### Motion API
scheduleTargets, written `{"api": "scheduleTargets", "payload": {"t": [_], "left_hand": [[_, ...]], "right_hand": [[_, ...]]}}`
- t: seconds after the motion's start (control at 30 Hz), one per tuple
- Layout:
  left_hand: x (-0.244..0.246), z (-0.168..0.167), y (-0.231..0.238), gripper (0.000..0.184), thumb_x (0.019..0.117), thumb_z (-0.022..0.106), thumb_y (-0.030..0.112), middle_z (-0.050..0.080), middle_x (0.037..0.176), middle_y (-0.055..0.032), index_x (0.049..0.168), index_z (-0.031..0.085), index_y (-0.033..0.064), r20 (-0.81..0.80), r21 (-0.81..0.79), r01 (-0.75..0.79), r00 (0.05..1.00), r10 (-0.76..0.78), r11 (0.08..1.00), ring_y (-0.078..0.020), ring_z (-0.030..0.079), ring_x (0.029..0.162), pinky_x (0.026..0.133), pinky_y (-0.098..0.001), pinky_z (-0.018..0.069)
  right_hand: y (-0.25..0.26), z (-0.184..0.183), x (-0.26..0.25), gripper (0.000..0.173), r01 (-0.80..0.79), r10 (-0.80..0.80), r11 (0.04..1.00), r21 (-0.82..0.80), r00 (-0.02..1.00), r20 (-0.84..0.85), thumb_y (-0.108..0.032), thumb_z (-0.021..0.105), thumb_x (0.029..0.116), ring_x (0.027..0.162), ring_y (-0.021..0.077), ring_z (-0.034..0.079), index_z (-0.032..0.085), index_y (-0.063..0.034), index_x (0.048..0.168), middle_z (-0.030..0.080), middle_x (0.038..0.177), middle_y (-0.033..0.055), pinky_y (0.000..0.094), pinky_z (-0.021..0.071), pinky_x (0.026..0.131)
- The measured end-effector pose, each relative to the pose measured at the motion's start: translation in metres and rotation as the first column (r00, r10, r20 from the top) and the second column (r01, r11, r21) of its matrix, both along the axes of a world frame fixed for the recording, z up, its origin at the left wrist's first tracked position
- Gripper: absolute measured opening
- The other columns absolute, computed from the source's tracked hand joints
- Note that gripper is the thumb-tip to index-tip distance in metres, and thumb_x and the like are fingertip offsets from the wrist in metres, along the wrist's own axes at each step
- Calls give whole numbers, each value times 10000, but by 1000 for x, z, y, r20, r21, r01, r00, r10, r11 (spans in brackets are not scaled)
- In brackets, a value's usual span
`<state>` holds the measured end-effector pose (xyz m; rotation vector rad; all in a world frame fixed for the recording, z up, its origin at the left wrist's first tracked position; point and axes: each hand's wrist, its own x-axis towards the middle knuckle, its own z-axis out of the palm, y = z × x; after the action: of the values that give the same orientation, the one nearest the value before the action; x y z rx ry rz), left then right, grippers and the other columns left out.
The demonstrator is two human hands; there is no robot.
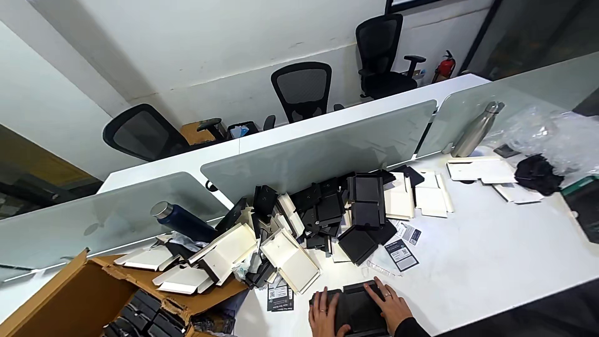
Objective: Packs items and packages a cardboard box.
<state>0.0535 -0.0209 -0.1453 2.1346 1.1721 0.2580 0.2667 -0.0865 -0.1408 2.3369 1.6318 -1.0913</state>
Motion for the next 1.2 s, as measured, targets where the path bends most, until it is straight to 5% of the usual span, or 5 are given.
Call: {"api": "scheduleTargets", "payload": {"t": [0.13,0.3,0.53,0.9,1.2], "left_hand": [[16,-1,12,785,889,753,395,120,1700,-212,1583,408,273,-246,-162,273,919,-306,948,-504,39,1551,1179,-740,25],[18,-14,22,806,944,665,497,3,1716,-179,1628,282,309,-372,-321,295,835,-406,900,-461,-54,1563,1183,-722,-39],[26,-15,24,942,880,754,486,-34,1711,-200,1641,224,323,-410,-369,291,802,-435,883,-489,-93,1551,1157,-754,-56],[39,-14,30,1059,837,798,494,-90,1717,-148,1651,138,342,-464,-429,276,750,-472,860,-518,-129,1534,1120,-799,-42],[63,-13,28,1138,823,835,432,-95,1712,-177,1663,85,271,-596,-447,272,621,-510,852,-574,-92,1517,1049,-878,31]], "right_hand": [[8,-6,-2,841,-114,115,991,-66,993,6,163,573,893,1573,429,133,312,-159,1624,139,1720,141,651,247,1186],[23,1,1,831,-177,175,964,-197,984,-28,147,568,918,1575,420,136,258,-136,1636,90,1729,123,627,299,1157],[33,10,21,971,-251,217,917,-310,966,-142,-255,814,889,1586,380,103,216,-179,1651,12,1741,79,656,314,1127],[32,3,0,1033,-184,172,919,-349,983,-65,37,773,834,1584,430,13,154,-97,1649,-61,1729,121,623,351,1128],[19,-21,22,1117,-141,85,967,-212,963,-256,-40,886,752,1596,365,-37,221,-138,1644,-75,1735,81,588,281,1203]]}}
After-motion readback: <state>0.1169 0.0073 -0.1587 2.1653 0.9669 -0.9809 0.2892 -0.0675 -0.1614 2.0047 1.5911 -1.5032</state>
